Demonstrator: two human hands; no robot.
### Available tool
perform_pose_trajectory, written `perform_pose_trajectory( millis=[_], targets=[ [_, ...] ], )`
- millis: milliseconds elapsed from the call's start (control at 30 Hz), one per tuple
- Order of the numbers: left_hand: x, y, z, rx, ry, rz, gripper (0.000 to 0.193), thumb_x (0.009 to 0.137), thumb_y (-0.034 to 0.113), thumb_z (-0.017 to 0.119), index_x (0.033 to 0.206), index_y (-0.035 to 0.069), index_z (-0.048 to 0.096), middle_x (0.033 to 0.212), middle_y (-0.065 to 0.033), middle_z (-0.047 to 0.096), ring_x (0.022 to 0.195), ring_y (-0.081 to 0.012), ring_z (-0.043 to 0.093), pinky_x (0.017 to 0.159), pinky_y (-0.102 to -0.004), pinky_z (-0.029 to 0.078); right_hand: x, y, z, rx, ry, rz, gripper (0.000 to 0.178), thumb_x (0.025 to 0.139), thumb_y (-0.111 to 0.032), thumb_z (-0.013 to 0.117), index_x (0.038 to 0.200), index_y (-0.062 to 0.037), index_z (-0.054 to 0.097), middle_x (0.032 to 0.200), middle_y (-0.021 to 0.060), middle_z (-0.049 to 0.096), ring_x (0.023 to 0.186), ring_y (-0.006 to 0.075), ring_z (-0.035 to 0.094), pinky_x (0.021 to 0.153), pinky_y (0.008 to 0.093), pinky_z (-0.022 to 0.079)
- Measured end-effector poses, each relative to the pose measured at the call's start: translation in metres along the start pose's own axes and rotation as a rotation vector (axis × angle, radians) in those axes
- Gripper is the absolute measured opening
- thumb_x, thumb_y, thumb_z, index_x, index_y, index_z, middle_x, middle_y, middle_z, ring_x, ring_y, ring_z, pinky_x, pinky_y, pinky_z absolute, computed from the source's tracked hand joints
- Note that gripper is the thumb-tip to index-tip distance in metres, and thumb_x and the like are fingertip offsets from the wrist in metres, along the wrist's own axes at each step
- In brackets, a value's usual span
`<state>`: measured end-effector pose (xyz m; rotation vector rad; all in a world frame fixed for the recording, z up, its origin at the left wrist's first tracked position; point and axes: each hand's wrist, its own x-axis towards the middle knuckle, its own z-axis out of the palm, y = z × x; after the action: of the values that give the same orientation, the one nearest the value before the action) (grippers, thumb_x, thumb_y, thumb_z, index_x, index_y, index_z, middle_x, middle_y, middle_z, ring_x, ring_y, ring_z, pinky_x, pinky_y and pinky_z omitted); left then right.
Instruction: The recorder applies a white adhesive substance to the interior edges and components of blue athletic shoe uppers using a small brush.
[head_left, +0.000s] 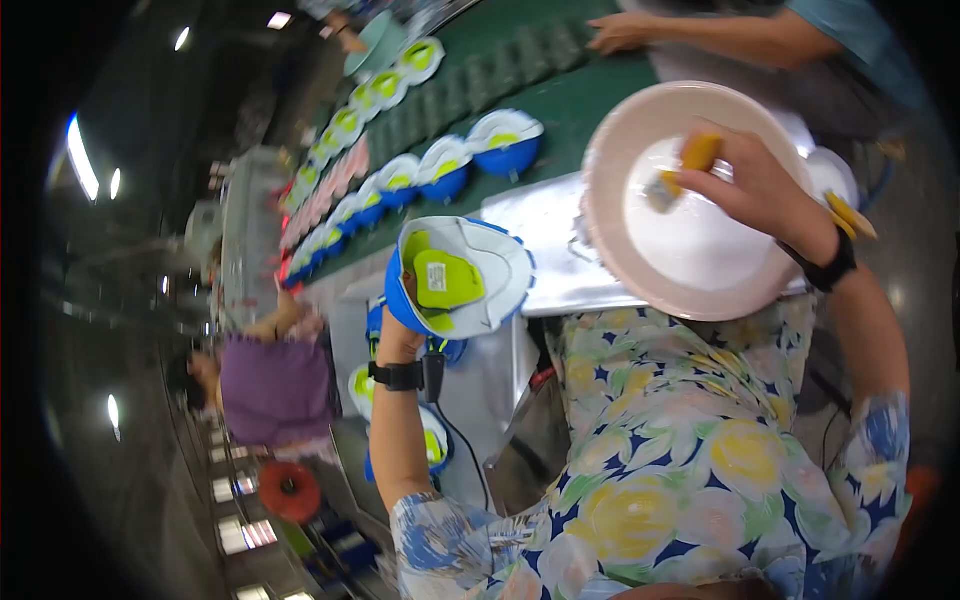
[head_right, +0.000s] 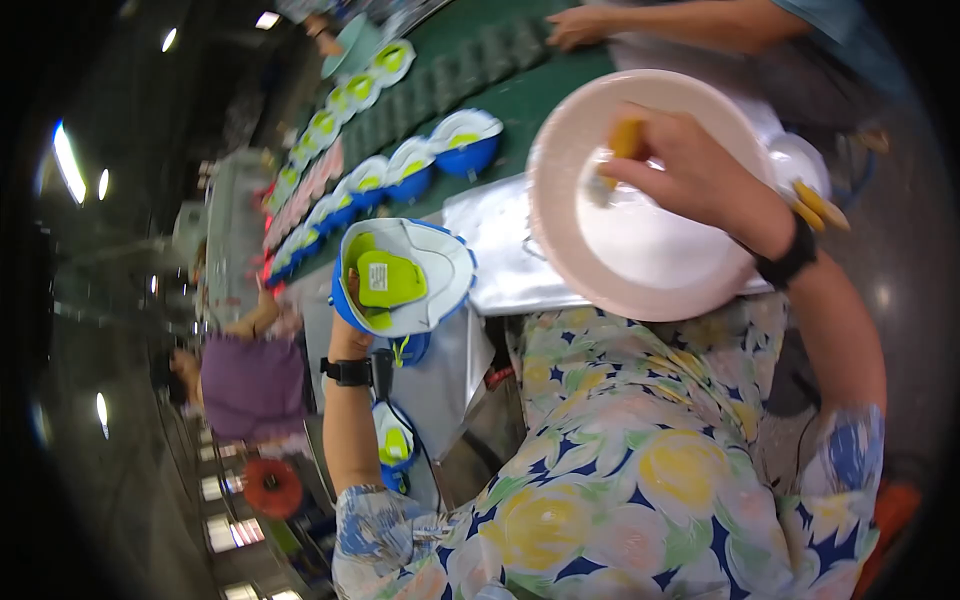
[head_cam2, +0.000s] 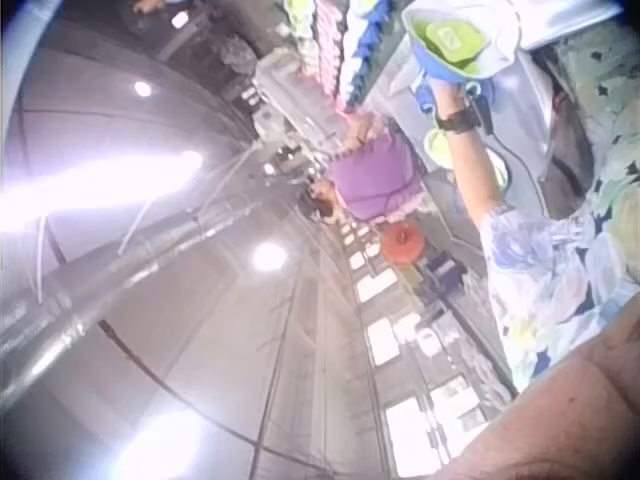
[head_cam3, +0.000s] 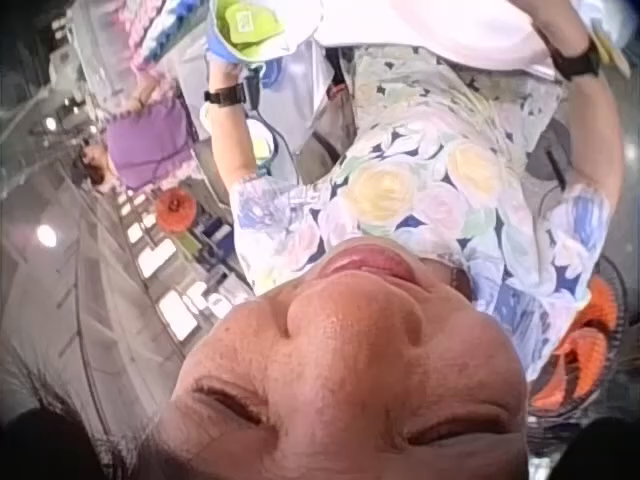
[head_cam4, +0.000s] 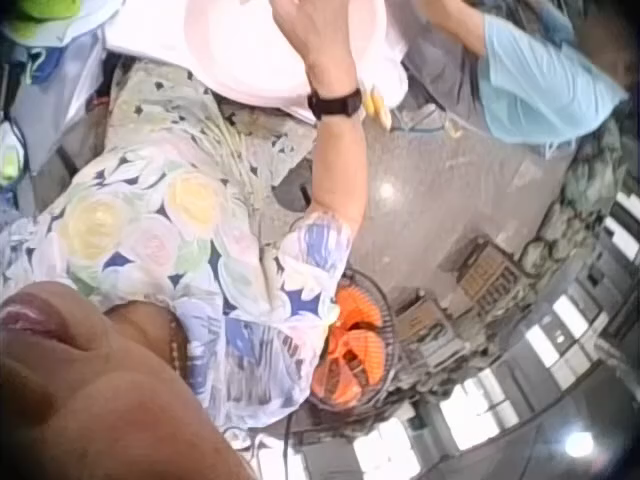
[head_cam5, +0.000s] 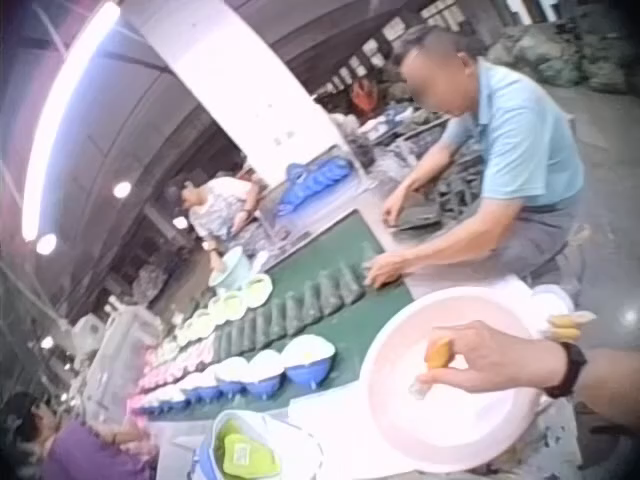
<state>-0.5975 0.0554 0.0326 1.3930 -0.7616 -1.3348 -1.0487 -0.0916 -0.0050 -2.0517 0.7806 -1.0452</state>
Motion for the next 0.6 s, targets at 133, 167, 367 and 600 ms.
perform_pose_trajectory(
  millis=[133, 167, 367, 600],
  targets=[
    [0.050, -0.007, 0.088, 0.163, -0.183, -0.087, 0.044, 0.101, 0.019, 0.051, 0.142, 0.007, 0.042, 0.133, -0.0097, 0.057, 0.115, -0.0228, 0.061, 0.095, -0.0370, 0.053, 0.023, -0.023, -0.005, 0.125, 0.132, -0.085, 0.022, 0.086, -0.018, 0.069, 0.086, -0.0005, 0.056, 0.071, 0.0117, 0.062, 0.062, 0.0216, 0.060, 0.059, 0.0329, 0.047],
    [0.053, -0.006, 0.106, 0.147, -0.221, -0.075, 0.043, 0.101, 0.018, 0.050, 0.142, 0.007, 0.042, 0.132, -0.0095, 0.057, 0.115, -0.0225, 0.061, 0.095, -0.0370, 0.053, 0.027, -0.030, -0.007, 0.128, 0.134, -0.122, 0.022, 0.085, -0.018, 0.069, 0.085, -0.0006, 0.055, 0.072, 0.0124, 0.062, 0.062, 0.0231, 0.061, 0.059, 0.0333, 0.047],
    [0.064, -0.003, 0.175, 0.066, -0.259, 0.195, 0.039, 0.102, 0.017, 0.049, 0.140, 0.008, 0.044, 0.130, -0.0086, 0.058, 0.112, -0.0218, 0.062, 0.093, -0.0380, 0.054, 0.022, -0.045, -0.027, -0.002, 0.249, 0.032, 0.025, 0.083, -0.020, 0.070, 0.082, -0.0002, 0.054, 0.069, 0.0146, 0.062, 0.060, 0.0284, 0.060, 0.058, 0.0350, 0.046],
    [0.069, -0.021, 0.187, 0.186, -0.014, 0.629, 0.044, 0.103, 0.024, 0.048, 0.143, 0.009, 0.037, 0.138, -0.0105, 0.051, 0.122, -0.0240, 0.055, 0.104, -0.0394, 0.045, 0.009, -0.034, -0.001, 0.237, 0.392, 0.383, 0.037, 0.082, -0.028, 0.069, 0.082, 0.0080, 0.060, 0.071, 0.0174, 0.065, 0.062, 0.0233, 0.064, 0.058, 0.0327, 0.050]
  ],
)
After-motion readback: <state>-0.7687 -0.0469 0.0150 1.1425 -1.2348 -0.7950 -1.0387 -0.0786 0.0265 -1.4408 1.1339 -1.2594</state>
